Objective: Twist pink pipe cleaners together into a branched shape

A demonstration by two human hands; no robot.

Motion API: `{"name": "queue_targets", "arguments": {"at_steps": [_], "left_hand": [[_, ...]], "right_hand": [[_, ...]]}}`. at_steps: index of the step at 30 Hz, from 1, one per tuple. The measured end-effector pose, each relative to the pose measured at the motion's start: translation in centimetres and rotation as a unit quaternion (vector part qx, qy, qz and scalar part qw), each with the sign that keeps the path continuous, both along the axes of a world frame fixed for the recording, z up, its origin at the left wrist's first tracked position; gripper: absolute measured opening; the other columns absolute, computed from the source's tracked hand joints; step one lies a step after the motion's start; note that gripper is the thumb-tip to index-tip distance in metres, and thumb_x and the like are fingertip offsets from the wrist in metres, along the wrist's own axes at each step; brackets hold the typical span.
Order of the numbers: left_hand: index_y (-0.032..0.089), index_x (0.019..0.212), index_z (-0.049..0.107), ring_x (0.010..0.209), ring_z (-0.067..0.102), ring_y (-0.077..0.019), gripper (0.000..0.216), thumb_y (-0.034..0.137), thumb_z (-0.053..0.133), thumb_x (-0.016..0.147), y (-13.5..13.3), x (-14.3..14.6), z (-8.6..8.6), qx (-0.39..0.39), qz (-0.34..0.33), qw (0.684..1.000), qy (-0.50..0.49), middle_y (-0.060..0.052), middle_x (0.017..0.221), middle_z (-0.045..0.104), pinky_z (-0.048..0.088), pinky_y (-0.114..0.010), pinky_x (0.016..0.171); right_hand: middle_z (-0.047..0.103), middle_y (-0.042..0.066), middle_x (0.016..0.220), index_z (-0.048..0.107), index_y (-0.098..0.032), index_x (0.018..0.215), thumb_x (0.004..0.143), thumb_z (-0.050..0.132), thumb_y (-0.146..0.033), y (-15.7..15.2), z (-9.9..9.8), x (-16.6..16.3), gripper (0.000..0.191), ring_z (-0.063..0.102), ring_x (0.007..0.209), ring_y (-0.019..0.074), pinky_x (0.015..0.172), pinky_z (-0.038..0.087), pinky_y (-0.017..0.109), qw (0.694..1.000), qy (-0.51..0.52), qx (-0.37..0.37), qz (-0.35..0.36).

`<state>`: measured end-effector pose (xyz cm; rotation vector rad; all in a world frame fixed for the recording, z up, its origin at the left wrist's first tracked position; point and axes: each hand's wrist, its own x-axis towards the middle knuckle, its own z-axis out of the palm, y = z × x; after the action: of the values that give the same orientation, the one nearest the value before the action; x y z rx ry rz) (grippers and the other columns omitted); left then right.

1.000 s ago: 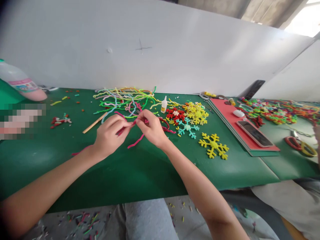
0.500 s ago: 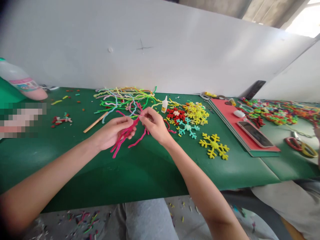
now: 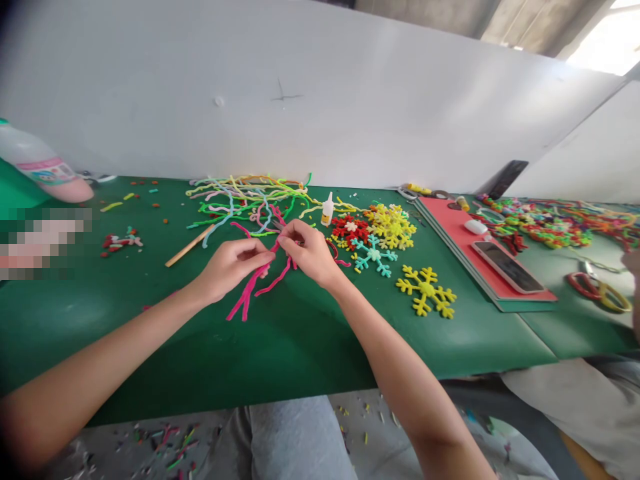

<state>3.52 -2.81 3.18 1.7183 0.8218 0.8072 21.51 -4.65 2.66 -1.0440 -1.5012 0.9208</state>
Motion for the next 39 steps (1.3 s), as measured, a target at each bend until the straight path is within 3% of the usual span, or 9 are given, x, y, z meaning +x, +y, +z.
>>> {"name": "queue_targets", "arguments": {"at_steps": [4,10,14,22,24,28,30,34,39], "left_hand": [[0.018,0.068,0.06,0.056,0.052,-0.0127,0.029,0.041,0.063,0.085,-0.2,0.0,0.1,0.096,0.026,0.994,0.045,0.001,0.06,0.058,0.04,-0.024,0.056],[0.018,0.081,0.067,0.067,0.061,-0.0166,0.025,0.042,0.065,0.083,-0.3,0.2,-0.4,0.07,0.023,0.997,0.021,-0.002,0.075,0.068,0.046,-0.025,0.063],[0.018,0.078,0.07,0.068,0.063,-0.0184,0.025,0.041,0.064,0.084,-0.3,0.0,-0.4,0.081,0.035,0.996,0.02,-0.003,0.071,0.069,0.046,-0.027,0.067],[0.016,0.073,0.068,0.066,0.063,-0.0174,0.027,0.038,0.06,0.087,0.0,-0.1,-0.2,-0.058,-0.031,0.995,-0.08,-0.005,0.069,0.068,0.048,-0.029,0.067],[0.017,0.072,0.068,0.066,0.063,-0.0174,0.029,0.038,0.058,0.089,0.1,-0.2,-0.1,-0.017,-0.018,0.998,-0.05,-0.004,0.069,0.068,0.047,-0.028,0.067],[0.018,0.067,0.068,0.066,0.061,-0.0166,0.031,0.038,0.058,0.089,0.5,-0.6,0.1,0.166,0.062,0.983,0.054,-0.003,0.068,0.068,0.044,-0.027,0.068],[0.018,0.067,0.067,0.065,0.061,-0.0162,0.031,0.037,0.057,0.089,0.6,-0.6,0.1,0.199,0.069,0.975,0.072,-0.003,0.068,0.067,0.044,-0.026,0.067],[0.018,0.069,0.069,0.067,0.062,-0.0171,0.032,0.04,0.057,0.089,0.5,-0.4,0.1,0.118,0.043,0.991,0.044,-0.003,0.069,0.068,0.047,-0.027,0.067],[0.014,0.082,0.073,0.077,0.069,-0.0209,0.027,0.04,0.067,0.083,0.3,0.0,-0.1,-0.149,-0.047,0.986,-0.064,-0.008,0.082,0.073,0.053,-0.033,0.076]], "right_hand": [[0.05,-0.004,0.06,0.05,-0.02,0.073,0.084,0.058,-0.026,0.0,0.0,-0.2,0.014,0.042,0.052,0.0096,0.049,0.033,0.023,0.999,-0.014,0.005,-0.051],[0.051,-0.005,0.057,0.049,-0.02,0.071,0.083,0.06,-0.03,0.0,0.0,-0.2,0.019,0.045,0.049,0.0092,0.047,0.035,0.023,1.0,0.002,-0.016,-0.001],[0.053,-0.004,0.058,0.052,-0.019,0.075,0.084,0.062,-0.036,0.0,0.1,-0.3,0.022,0.046,0.048,0.0091,0.045,0.035,0.023,0.998,0.019,-0.036,0.045],[0.055,-0.003,0.063,0.051,-0.019,0.078,0.085,0.062,-0.035,-0.1,0.3,-0.3,0.02,0.047,0.051,0.009,0.046,0.038,0.022,0.986,0.111,-0.066,0.101],[0.054,-0.004,0.063,0.052,-0.019,0.079,0.087,0.06,-0.034,0.0,0.2,-0.1,0.019,0.047,0.051,0.0089,0.046,0.038,0.022,0.989,0.087,-0.061,0.102],[0.05,-0.005,0.059,0.051,-0.019,0.078,0.089,0.057,-0.034,0.3,0.1,0.4,0.019,0.046,0.047,0.0083,0.044,0.036,0.022,0.996,-0.009,-0.039,0.085],[0.049,-0.005,0.057,0.05,-0.019,0.078,0.089,0.056,-0.035,0.4,0.1,0.6,0.02,0.045,0.047,0.0082,0.044,0.036,0.022,0.995,-0.02,-0.041,0.087],[0.051,-0.005,0.058,0.05,-0.019,0.077,0.087,0.058,-0.035,0.4,0.1,0.3,0.021,0.046,0.048,0.0085,0.044,0.037,0.022,0.992,0.034,-0.072,0.098],[0.052,-0.004,0.061,0.052,-0.018,0.079,0.083,0.062,-0.038,0.1,-0.1,-0.5,0.023,0.047,0.049,0.0079,0.042,0.035,0.02,0.988,0.1,-0.1,0.066]]}}
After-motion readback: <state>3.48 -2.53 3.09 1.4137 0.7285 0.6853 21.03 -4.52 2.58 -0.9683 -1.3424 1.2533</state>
